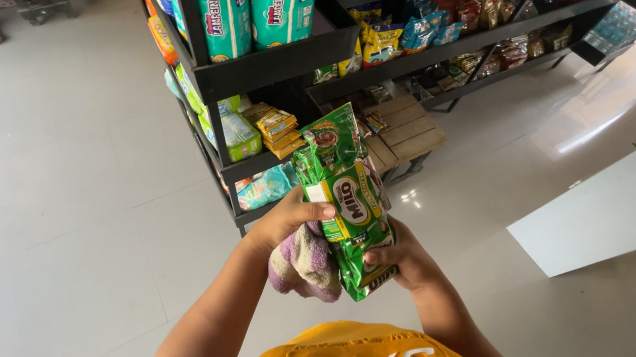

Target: Cleaning and wiping down various packaged grocery items on the store shelves using a cloth.

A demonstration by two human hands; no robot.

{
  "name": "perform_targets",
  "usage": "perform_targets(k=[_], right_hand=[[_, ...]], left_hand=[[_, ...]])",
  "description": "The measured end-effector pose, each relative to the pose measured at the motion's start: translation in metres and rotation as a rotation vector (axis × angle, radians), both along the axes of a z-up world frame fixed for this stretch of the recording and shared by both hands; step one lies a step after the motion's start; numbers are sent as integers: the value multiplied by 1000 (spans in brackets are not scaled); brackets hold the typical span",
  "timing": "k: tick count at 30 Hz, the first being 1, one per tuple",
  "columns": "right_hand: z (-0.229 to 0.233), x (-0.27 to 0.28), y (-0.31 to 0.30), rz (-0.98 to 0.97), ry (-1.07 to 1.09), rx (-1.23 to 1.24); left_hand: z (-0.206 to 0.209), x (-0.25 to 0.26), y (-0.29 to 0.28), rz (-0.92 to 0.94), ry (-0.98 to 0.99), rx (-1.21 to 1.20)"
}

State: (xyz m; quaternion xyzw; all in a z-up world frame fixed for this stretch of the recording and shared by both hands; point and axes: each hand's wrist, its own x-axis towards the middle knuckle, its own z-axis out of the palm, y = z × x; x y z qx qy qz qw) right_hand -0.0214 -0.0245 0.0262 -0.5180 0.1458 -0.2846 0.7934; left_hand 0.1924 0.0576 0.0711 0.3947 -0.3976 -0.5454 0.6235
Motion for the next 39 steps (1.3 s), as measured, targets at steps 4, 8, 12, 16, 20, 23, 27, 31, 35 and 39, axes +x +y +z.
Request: perform_targets(k=[4, 8, 12, 16, 20, 23, 27, 31, 35, 39], right_hand=[[2, 3, -9, 16, 0, -2], [8, 17, -7, 44, 16, 25], [-19, 34, -12, 107, 16, 57], [-38, 52, -18, 131, 12, 65], [-21, 73, -3, 124, -18, 132], [-31, 81, 7, 86, 76, 168], [-44, 81, 1, 185, 162, 41], [-32, 84, 15, 160, 137, 76], [-22, 77, 19, 91, 133, 144], [-33, 56, 1, 56, 160, 78]], left_hand=[[17, -7, 11, 25, 16, 10], [0, 3, 18, 51, -32, -49], [-4, 14, 37, 116, -65, -25], [-18, 24, 49, 200, -53, -23], [-25, 23, 59, 322, 69, -44], [-33, 33, 69, 309, 59, -18], [-17, 33, 89, 249, 24, 40], [-16, 30, 88, 256, -9, 39], [-17, 23, 75, 276, -15, 45], [-6, 14, 63, 238, -99, 111]])
